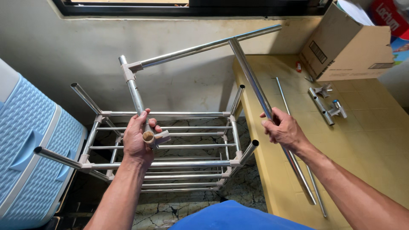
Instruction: The person assembles a metal frame by inserting metal rods into plastic connectors. They connect multiple rods to form a rectangular structure, securing each joint by hand.
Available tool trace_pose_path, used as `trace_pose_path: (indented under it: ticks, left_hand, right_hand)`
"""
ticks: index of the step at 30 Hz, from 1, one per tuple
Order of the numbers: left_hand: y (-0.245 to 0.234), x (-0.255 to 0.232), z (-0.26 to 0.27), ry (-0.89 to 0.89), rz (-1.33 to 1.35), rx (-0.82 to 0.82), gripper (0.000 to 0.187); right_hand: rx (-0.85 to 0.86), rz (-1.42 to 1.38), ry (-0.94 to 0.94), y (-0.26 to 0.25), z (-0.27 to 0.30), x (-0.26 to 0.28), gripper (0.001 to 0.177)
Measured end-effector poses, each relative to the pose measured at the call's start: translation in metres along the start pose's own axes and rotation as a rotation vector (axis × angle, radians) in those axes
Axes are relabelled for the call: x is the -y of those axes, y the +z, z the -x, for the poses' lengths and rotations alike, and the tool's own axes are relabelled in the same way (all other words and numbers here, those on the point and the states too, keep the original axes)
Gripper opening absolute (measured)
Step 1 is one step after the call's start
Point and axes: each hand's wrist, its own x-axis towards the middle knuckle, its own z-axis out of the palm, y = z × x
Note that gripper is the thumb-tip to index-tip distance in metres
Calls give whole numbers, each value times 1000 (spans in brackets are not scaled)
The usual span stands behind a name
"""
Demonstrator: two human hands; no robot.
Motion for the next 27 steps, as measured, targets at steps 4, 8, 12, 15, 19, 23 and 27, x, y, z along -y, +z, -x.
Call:
trace_pose_path:
  ticks: [4,8,12,15,19,23,27]
  left_hand:
    - [4,0,1,7,1,-21,21]
    - [10,3,1,20,12,-41,22]
    - [16,7,0,37,41,-68,25]
    - [20,12,2,45,55,-88,27]
    - [24,18,4,52,102,-100,29]
    - [28,24,4,74,116,-113,30]
    - [28,29,1,57,140,-129,33]
  right_hand:
    - [37,59,-44,2,-11,2,31]
    - [63,74,-16,5,-22,-1,37]
    - [109,123,-116,3,-30,-9,35]
    - [184,109,-176,1,-34,-15,36]
    - [190,23,-76,5,-36,-20,37]
    - [236,5,-81,4,-41,-23,32]
    - [258,44,-130,5,-46,-30,31]
